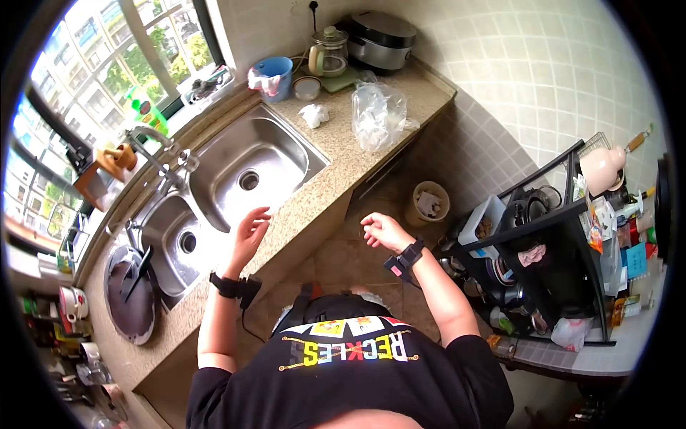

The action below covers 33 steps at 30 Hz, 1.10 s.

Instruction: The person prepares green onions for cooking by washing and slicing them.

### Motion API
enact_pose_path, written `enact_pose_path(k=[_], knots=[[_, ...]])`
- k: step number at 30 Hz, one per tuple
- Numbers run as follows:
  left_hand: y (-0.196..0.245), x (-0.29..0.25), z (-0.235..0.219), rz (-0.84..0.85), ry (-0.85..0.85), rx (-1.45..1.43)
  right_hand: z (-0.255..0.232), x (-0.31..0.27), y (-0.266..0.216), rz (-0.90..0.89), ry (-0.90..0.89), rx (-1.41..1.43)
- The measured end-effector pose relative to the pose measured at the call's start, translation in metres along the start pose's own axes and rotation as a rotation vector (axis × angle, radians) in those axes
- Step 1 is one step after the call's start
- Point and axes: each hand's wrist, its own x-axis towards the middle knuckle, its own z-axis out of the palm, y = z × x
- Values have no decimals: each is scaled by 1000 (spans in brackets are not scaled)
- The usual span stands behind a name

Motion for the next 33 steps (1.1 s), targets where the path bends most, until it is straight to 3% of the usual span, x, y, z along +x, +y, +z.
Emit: enact_pose_path(k=[4, 6, 10, 12, 14, 15, 16, 17, 18, 19, 20, 24, 25, 26, 28, 30, 33], knots=[[16, 66, 16, 60, -107, 2, -47, 46, -6, 37, 32, 91], [24, 99, 33, 64, -115, 7, -95, 75, -12, -40, 172, 152], [32, 159, 66, 51, -144, 45, -194, 173, -4, -285, 653, -7], [34, 194, 86, 76, -122, 42, -224, 212, -27, -304, 870, 1], [29, 230, 110, 78, -74, 49, -246, 257, -25, -387, 884, -238], [32, 244, 127, 76, -48, 62, -242, 273, -21, -412, 762, -236], [36, 259, 144, 75, -27, 77, -230, 286, -11, -590, 644, -394], [48, 275, 161, 90, -9, 147, -220, 281, -30, -654, 331, -306], [59, 290, 175, 57, -18, 289, -206, 284, -29, -637, 222, -311], [60, 304, 189, 157, 5, 468, -194, 273, -40, -719, 281, -664], [63, 317, 201, 253, 22, 649, -189, 266, -51, -704, 236, -764], [45, 351, 235, 207, -124, 1000, -184, 282, -41, -854, 45, -484], [26, 357, 237, 122, -118, 969, -192, 279, -50, -770, -30, -297], [10, 362, 237, 39, -114, 939, -201, 284, -46, -766, -36, -286], [-15, 372, 231, 26, -83, 926, -227, 292, -37, -719, 60, -396], [-12, 380, 228, 27, -48, 906, -254, 286, -59, -747, 293, -349], [-10, 389, 230, 139, -145, 1158, -279, 294, -64, -726, 575, -641]])
